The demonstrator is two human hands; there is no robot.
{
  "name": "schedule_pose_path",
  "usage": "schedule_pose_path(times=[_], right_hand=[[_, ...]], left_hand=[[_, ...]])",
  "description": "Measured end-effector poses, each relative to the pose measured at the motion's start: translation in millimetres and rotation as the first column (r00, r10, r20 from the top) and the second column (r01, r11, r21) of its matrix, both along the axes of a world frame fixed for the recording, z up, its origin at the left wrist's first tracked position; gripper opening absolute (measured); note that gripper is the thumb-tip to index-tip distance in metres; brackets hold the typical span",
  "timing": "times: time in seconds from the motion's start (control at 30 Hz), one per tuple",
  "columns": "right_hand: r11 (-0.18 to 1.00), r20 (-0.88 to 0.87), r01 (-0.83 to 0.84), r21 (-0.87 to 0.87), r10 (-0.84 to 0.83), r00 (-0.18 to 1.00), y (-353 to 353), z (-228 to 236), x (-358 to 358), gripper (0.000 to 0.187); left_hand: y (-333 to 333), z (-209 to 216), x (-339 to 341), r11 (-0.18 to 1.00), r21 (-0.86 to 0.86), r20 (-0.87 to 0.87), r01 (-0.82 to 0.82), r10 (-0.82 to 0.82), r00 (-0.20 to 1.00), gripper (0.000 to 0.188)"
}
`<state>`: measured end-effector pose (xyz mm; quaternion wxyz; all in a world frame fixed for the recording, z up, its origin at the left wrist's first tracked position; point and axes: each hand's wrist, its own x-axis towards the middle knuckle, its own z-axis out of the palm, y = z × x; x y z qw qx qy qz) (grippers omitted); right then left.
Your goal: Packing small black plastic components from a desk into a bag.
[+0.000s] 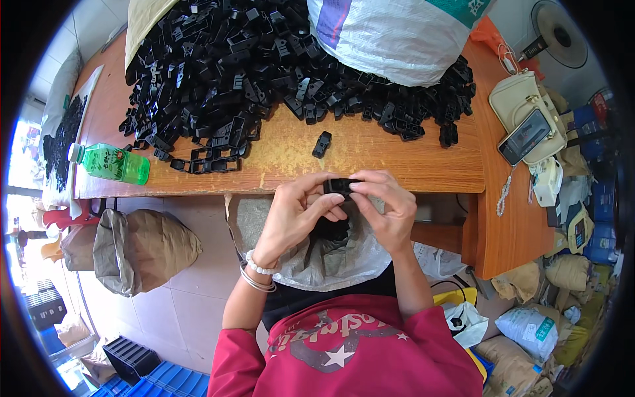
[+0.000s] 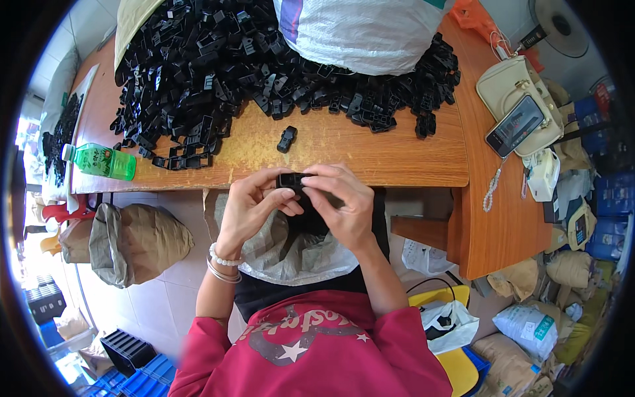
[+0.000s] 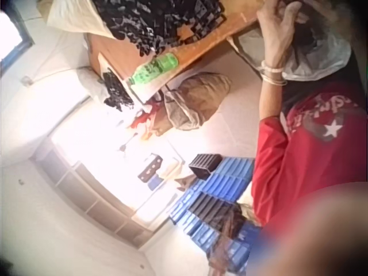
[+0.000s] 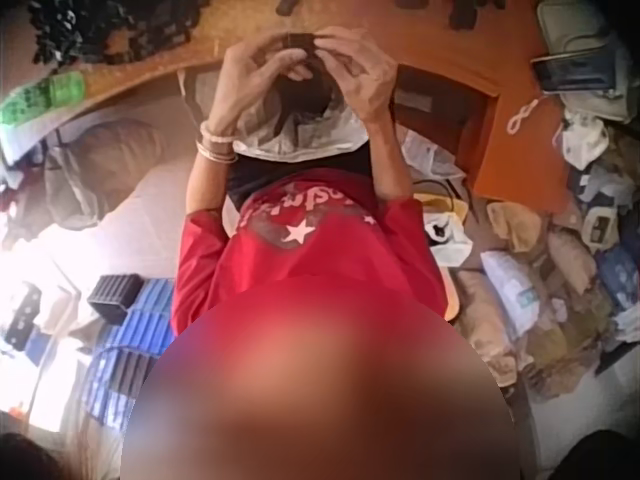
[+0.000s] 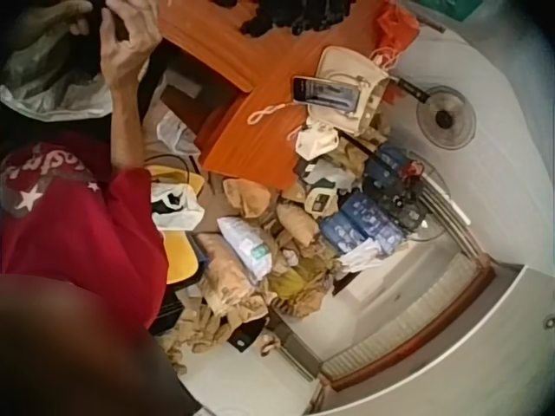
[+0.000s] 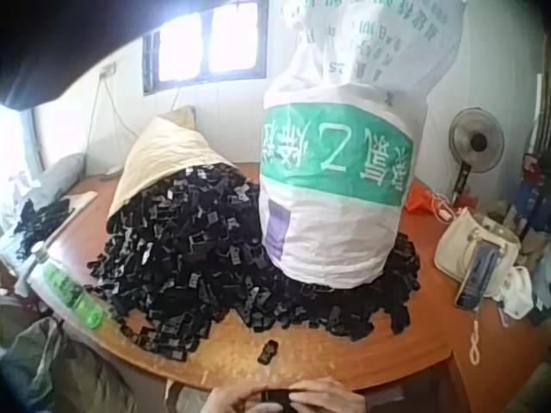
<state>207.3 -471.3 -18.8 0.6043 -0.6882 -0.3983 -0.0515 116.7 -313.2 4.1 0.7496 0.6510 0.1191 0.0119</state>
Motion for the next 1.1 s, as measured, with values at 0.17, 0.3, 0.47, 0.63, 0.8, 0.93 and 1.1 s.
schedule_pose_path(times=[0.17,0.3,0.47,0.63,0.8,0.93,1.1], right_hand=[[0.999,0.179,-0.035,-0.03,0.039,0.983,4,4,-4,0.022],[0.997,-0.379,-0.073,-0.034,0.055,0.924,1,5,-13,0.021],[0.996,-0.194,-0.059,-0.067,0.045,0.98,-4,-1,-12,0.019],[0.973,-0.09,-0.071,-0.218,0.052,0.995,-18,0,22,0.02],[0.823,0.261,0.533,-0.198,-0.48,0.838,-18,-17,105,0.027],[0.764,0.291,0.572,-0.298,-0.498,0.817,0,-35,147,0.059],[0.759,0.199,0.581,-0.293,-0.546,0.814,27,-38,134,0.067]], left_hand=[[-4,-6,-4,0.995,0.042,0.104,-0.092,0.087,0.991,0.03],[-10,1,-8,0.967,0.229,0.211,-0.112,0.063,0.975,0.032],[-12,-6,-7,0.914,0.38,0.214,-0.144,0.065,0.975,0.039],[44,-23,46,0.615,0.683,0.439,-0.394,0.085,0.894,0.03],[85,-21,106,0.267,0.762,0.598,-0.59,0.059,0.8,0.029],[94,-21,150,0.221,0.805,0.563,-0.551,0.012,0.827,0.028],[70,-26,158,0.205,0.835,0.501,-0.51,0.1,0.86,0.042]])
